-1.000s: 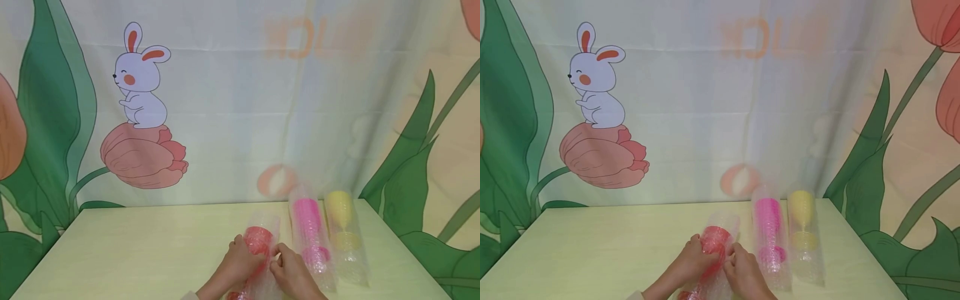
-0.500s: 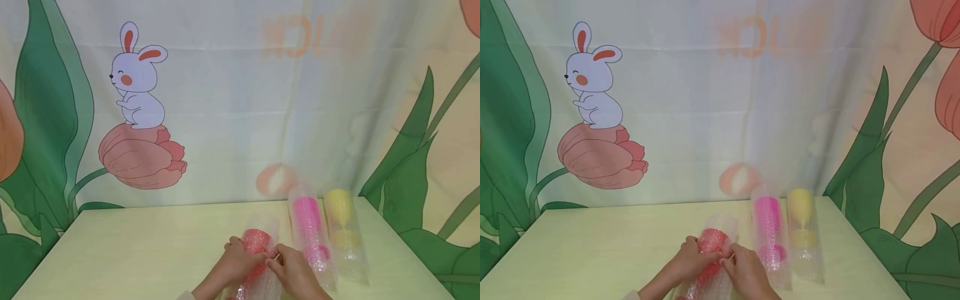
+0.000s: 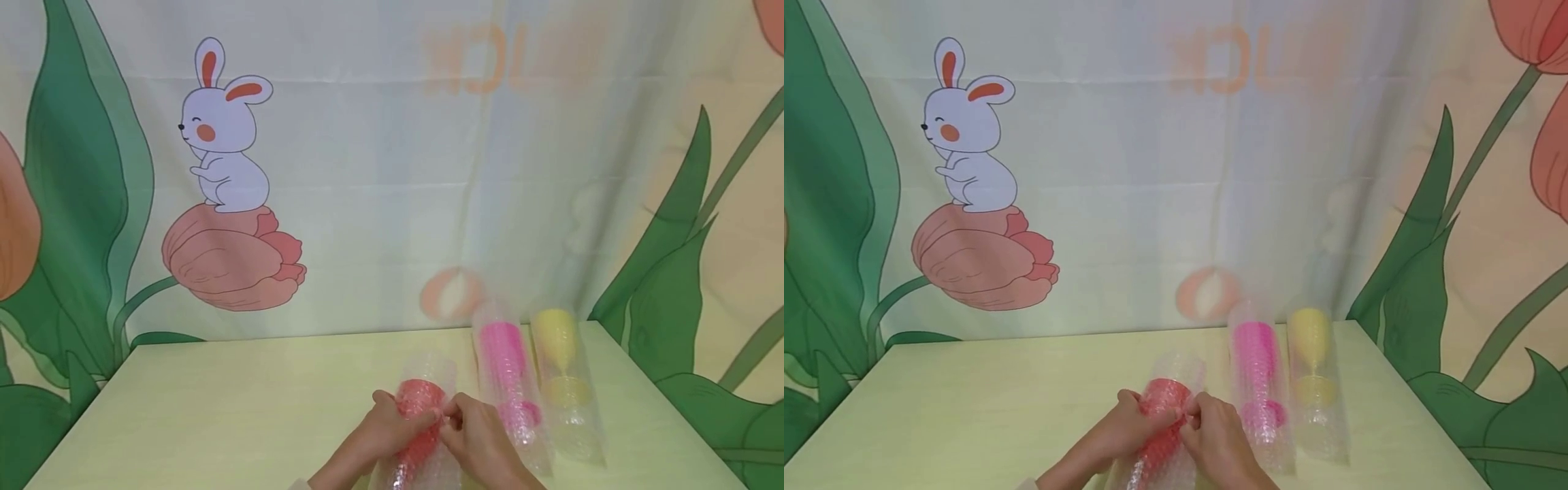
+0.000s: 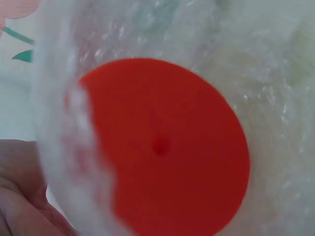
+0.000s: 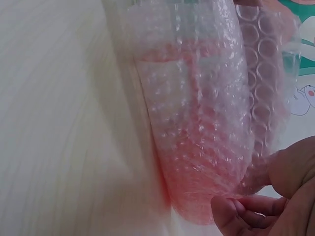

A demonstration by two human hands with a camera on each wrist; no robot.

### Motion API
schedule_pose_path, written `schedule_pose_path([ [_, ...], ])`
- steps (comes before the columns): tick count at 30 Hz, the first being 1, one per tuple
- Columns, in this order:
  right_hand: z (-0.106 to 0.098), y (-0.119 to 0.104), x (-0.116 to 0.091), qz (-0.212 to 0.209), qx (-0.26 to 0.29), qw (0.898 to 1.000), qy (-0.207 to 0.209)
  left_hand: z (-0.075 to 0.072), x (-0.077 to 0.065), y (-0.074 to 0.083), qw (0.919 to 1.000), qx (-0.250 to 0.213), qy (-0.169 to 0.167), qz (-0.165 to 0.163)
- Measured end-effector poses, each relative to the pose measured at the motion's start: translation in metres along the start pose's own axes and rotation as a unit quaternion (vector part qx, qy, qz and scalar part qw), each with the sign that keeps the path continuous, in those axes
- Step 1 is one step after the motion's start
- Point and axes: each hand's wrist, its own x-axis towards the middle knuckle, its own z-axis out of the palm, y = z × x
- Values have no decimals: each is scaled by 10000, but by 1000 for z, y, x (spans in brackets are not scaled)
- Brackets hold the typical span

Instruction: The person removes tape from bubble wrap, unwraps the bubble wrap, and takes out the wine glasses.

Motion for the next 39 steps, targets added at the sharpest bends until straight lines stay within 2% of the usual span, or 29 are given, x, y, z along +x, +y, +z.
schedule_pose_path([
  [6, 0, 2, 2, -353, -94, 9992, 171, -3, 3, -1, 9997, -224, 4, 112],
  [12, -3, -3, 1, -707, -558, 9959, 66, -3, 2, -1, 9998, -26, 168, 81],
  [15, -3, -5, 0, -771, -869, 9932, -44, -2, 1, -2, 9996, 163, 177, 124],
  [20, -2, -6, -1, -774, -1231, 9894, -32, -1, 0, -3, 9991, 393, 137, -39],
  [22, -3, -5, -1, -744, -1194, 9900, -68, -1, -1, -3, 9992, 383, 128, -64],
  [29, -5, 3, 0, -521, -259, 9978, -319, -3, -1, -3, 9994, 346, -35, -90],
  [35, -4, 6, 0, -518, -119, 9982, -278, -10, 2, -5, 9981, 187, -500, -295],
  [39, -2, 7, -1, -509, -158, 9983, -242, -12, 4, -7, 9971, 58, -606, -447],
])
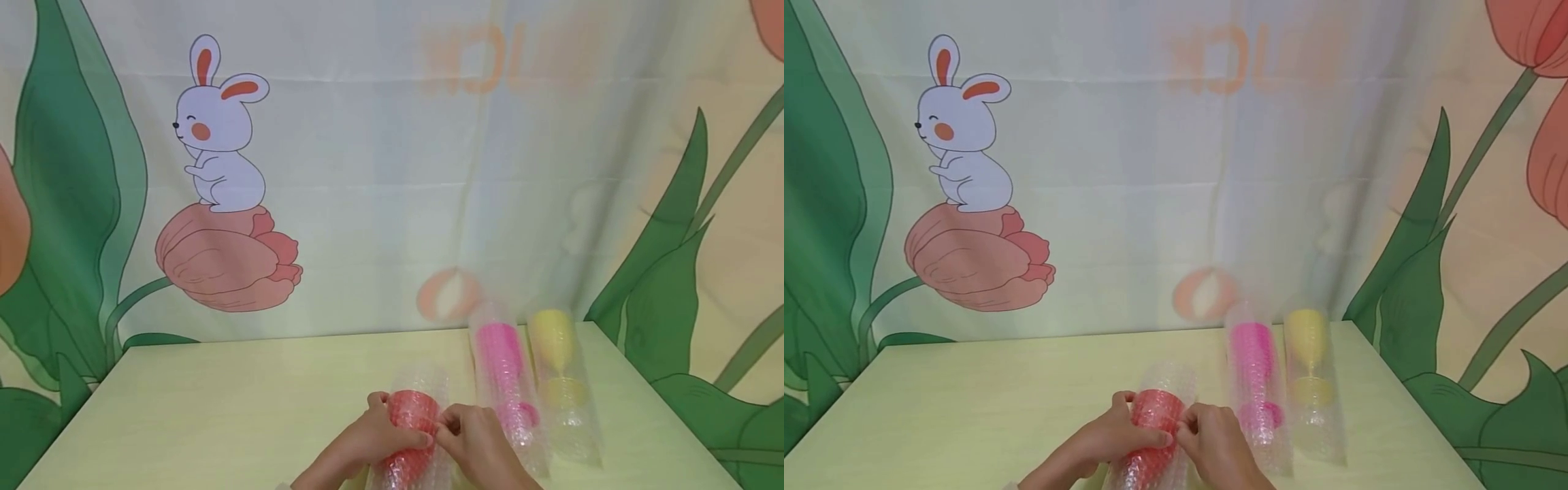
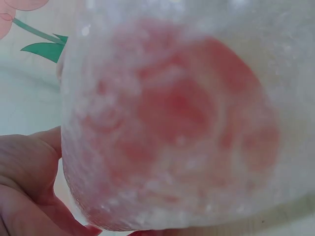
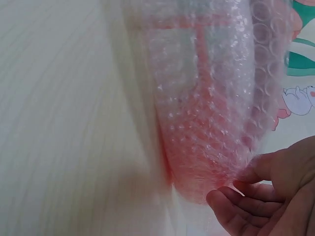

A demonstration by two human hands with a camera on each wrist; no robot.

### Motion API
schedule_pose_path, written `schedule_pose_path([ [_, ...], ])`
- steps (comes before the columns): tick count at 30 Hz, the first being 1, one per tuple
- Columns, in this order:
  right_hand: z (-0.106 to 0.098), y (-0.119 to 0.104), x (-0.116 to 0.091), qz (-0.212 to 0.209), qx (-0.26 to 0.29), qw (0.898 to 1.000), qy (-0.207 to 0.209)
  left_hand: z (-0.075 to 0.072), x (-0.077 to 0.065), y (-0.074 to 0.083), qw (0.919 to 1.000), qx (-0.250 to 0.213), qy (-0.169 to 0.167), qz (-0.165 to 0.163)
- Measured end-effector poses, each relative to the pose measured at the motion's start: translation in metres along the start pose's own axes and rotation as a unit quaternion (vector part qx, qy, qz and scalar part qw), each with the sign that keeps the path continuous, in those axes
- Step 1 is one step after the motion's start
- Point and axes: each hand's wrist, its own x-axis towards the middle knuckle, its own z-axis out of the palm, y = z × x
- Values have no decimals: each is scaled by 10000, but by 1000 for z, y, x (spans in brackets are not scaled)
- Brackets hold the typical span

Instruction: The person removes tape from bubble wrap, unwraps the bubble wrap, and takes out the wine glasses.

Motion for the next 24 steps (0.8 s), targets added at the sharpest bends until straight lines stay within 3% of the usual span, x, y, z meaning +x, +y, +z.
schedule_pose_path([
  [7, 3, -3, -2, -288, -567, 9977, 220, 2, -5, -2, 9995, -255, 74, 197],
  [18, 3, 6, 1, -43, 64, 9997, 245, 4, -3, -2, 9996, -111, 104, 250],
  [22, 3, 8, 1, -155, 68, 9997, 191, 4, -4, -2, 9997, -94, 106, 194],
  [24, 3, 7, -1, -344, -179, 9990, 213, 4, -4, -3, 9996, -170, 90, 205],
])
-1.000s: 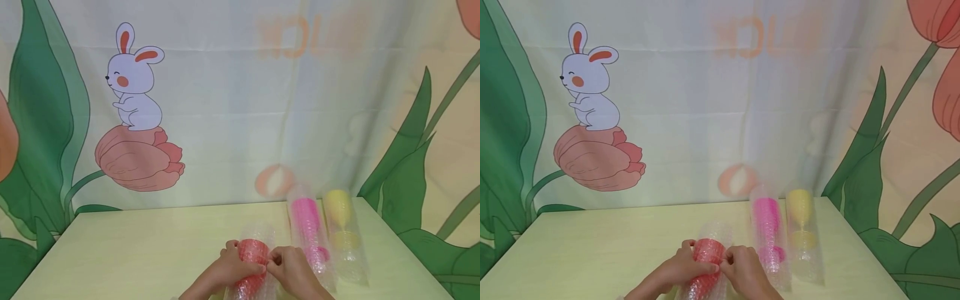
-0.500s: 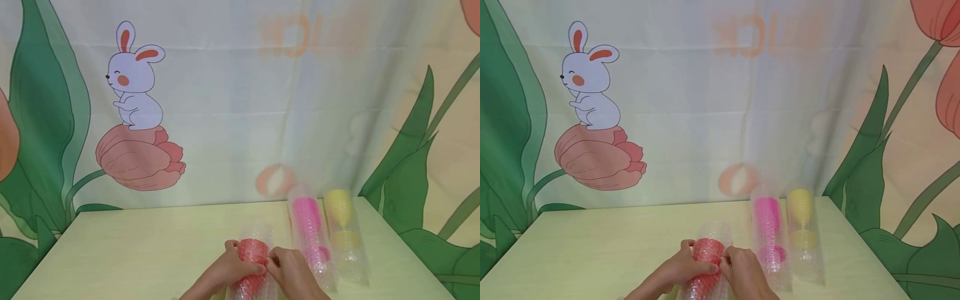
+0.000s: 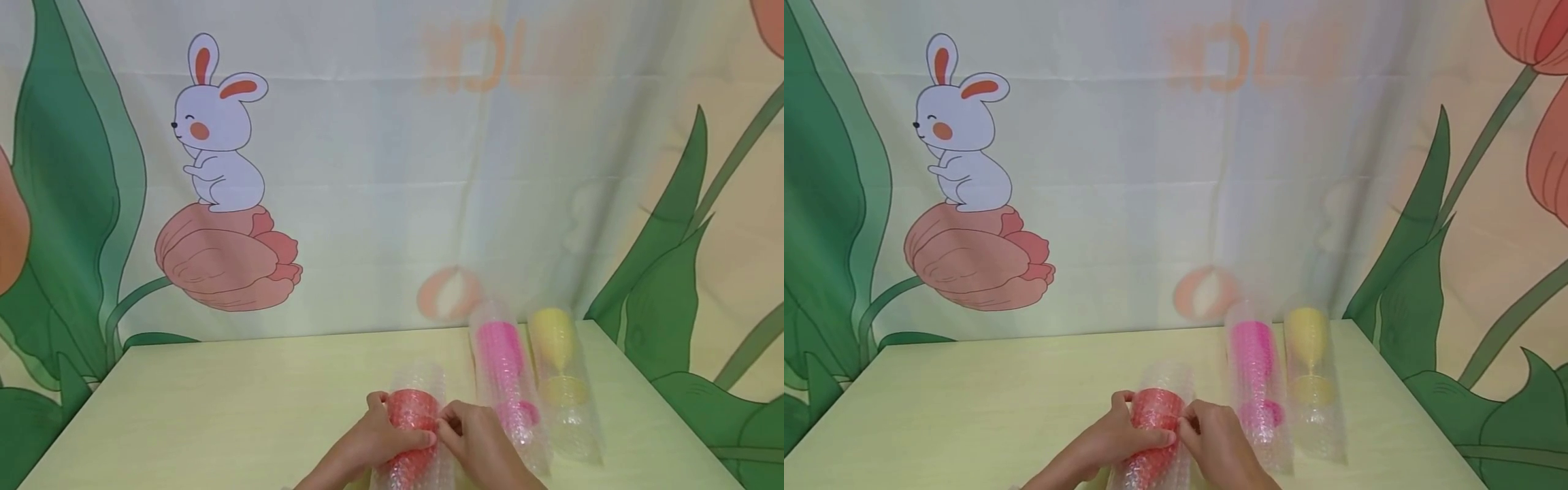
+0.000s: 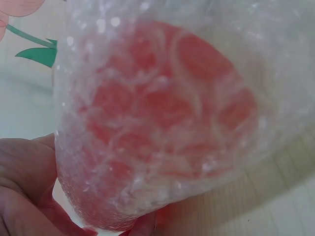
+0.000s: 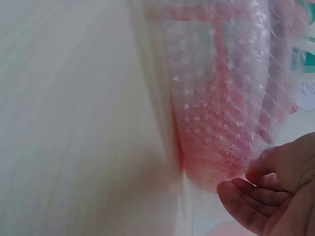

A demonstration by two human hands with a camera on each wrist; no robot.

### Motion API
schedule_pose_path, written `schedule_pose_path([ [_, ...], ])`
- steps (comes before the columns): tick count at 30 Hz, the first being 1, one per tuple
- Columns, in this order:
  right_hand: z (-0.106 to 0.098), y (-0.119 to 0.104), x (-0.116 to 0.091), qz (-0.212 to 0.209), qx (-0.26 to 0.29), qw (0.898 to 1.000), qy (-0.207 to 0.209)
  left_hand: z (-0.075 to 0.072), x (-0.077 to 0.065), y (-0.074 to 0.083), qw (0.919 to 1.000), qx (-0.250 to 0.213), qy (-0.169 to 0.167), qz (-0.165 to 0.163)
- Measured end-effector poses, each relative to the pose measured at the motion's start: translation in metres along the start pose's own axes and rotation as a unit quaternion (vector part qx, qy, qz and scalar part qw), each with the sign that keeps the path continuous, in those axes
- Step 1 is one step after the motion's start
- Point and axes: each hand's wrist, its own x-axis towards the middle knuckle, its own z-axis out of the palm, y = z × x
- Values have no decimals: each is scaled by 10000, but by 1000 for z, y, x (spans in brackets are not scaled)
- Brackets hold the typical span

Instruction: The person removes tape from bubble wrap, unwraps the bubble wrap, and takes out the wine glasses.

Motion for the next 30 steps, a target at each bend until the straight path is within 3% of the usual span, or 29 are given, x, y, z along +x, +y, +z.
schedule_pose_path([
  [3, 1, 0, -3, -604, -703, 9955, 214, 1, -1, -1, 9999, -128, 5, 65],
  [6, 3, 1, -4, -1325, -1490, 9780, 614, 2, 0, -2, 9998, -159, 46, 149],
  [9, 3, 4, -4, -1733, -1755, 9660, 778, 3, 0, -1, 9997, -119, 60, 192],
  [11, 3, 3, -4, -1684, -1733, 9678, 706, 2, 0, -1, 9999, -30, 17, 140],
  [17, 0, 0, -1, -1016, -1170, 9868, 466, -4, 0, 2, 9997, 7, -149, -206],
  [23, 3, 4, 1, -248, -332, 9982, 444, -3, 2, 2, 9996, -191, -186, 25],
  [26, 5, 4, 0, -203, -309, 9981, 493, -3, 2, 1, 9996, -198, -170, 51],
  [30, 6, 1, -4, -506, -789, 9935, 644, -3, 2, 2, 9998, -156, -123, -52],
])
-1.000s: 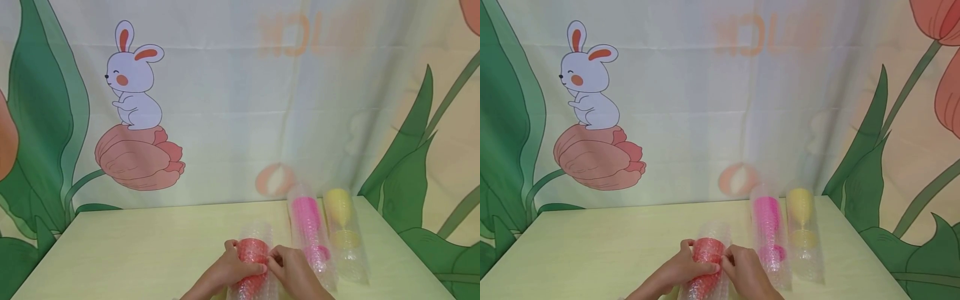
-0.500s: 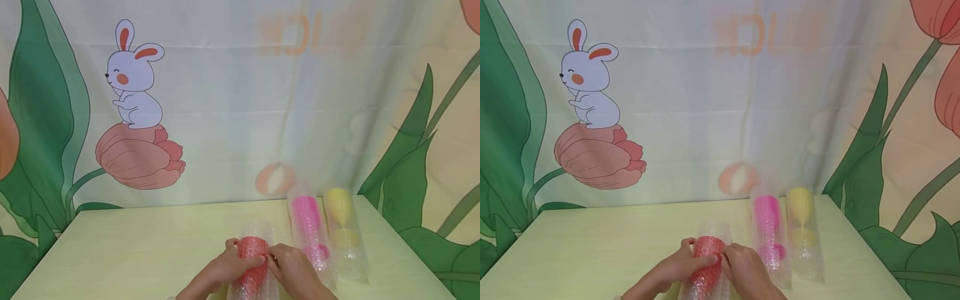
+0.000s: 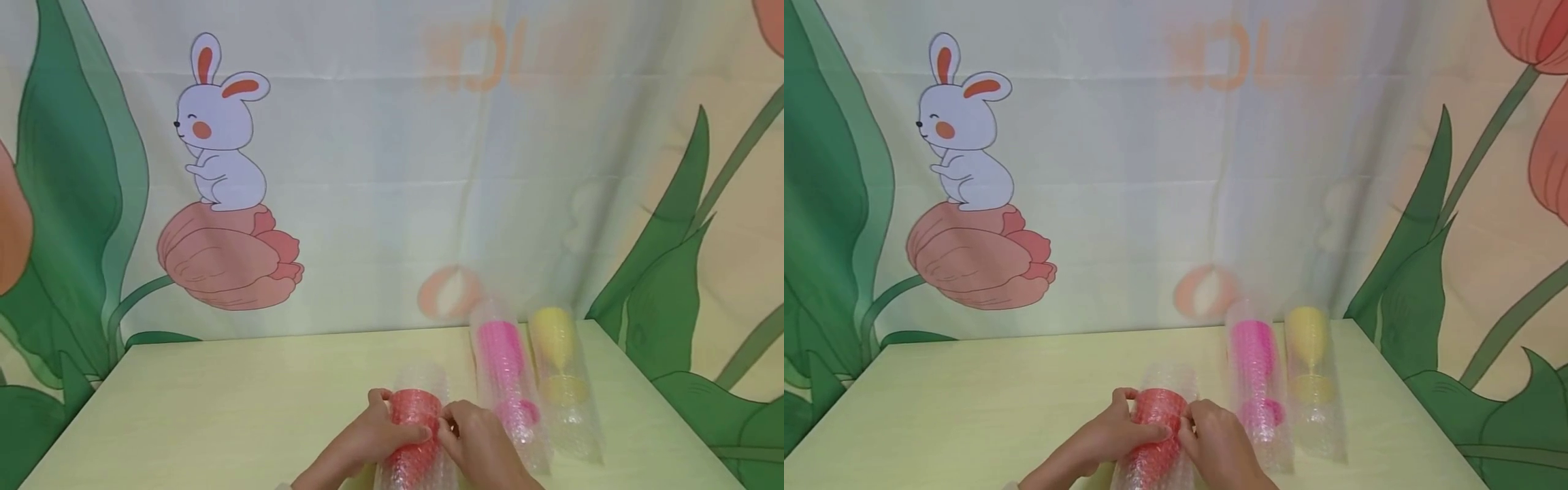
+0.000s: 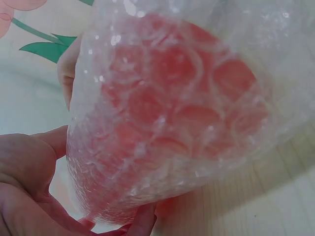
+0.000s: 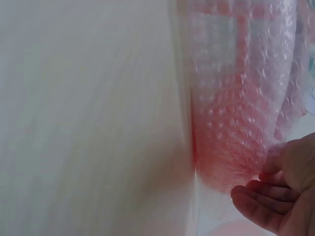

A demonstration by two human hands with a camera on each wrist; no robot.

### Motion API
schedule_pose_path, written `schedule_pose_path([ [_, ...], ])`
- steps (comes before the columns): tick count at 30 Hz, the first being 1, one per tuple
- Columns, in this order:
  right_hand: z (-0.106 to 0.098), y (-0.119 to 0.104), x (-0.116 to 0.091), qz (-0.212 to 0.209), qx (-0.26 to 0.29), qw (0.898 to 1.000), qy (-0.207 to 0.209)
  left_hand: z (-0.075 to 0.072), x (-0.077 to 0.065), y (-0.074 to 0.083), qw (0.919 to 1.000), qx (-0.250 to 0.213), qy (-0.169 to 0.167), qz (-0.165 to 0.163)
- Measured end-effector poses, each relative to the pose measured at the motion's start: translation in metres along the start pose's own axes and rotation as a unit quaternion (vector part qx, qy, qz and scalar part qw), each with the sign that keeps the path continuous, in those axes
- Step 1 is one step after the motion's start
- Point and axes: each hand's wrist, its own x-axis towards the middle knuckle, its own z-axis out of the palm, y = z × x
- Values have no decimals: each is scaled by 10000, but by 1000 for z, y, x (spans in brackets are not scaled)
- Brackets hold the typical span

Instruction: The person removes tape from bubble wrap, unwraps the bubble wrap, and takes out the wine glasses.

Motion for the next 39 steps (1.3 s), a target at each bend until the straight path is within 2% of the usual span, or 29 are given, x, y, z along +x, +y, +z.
schedule_pose_path([
  [5, -1, -1, -2, -366, -482, 9982, 36, -1, -1, -1, 10000, 29, 52, -58],
  [13, -8, -3, 6, -146, 8, 9985, -534, -1, 0, -2, 9999, 67, 108, -62],
  [17, -13, -2, 10, -274, 105, 9956, -895, -1, -2, -3, 9999, -20, 108, 21],
  [19, -14, -1, 11, -537, 53, 9946, -886, -1, -3, -3, 9998, -112, 100, 117],
  [23, -12, 0, 11, -1173, -347, 9910, -543, 0, -5, -4, 9996, -161, 149, 191],
  [25, -9, -1, 11, -1260, -473, 9901, -409, 1, -5, -4, 9995, -150, 199, 173],
  [27, -7, -4, 11, -1001, -405, 9930, -470, 2, -5, -4, 9995, -115, 250, 165],
  [29, -7, -8, 13, -460, -114, 9964, -708, 2, -7, -4, 9994, -114, 282, 193],
  [32, -7, -10, 15, 172, 356, 9955, -857, 2, -9, -4, 9992, -72, 303, 232],
  [34, -7, -10, 16, 335, 664, 9939, -816, 1, -11, -3, 9992, -3, 323, 216],
  [39, -5, -7, 15, 325, 1000, 9929, -564, 1, -9, -4, 9988, 181, 405, 183],
])
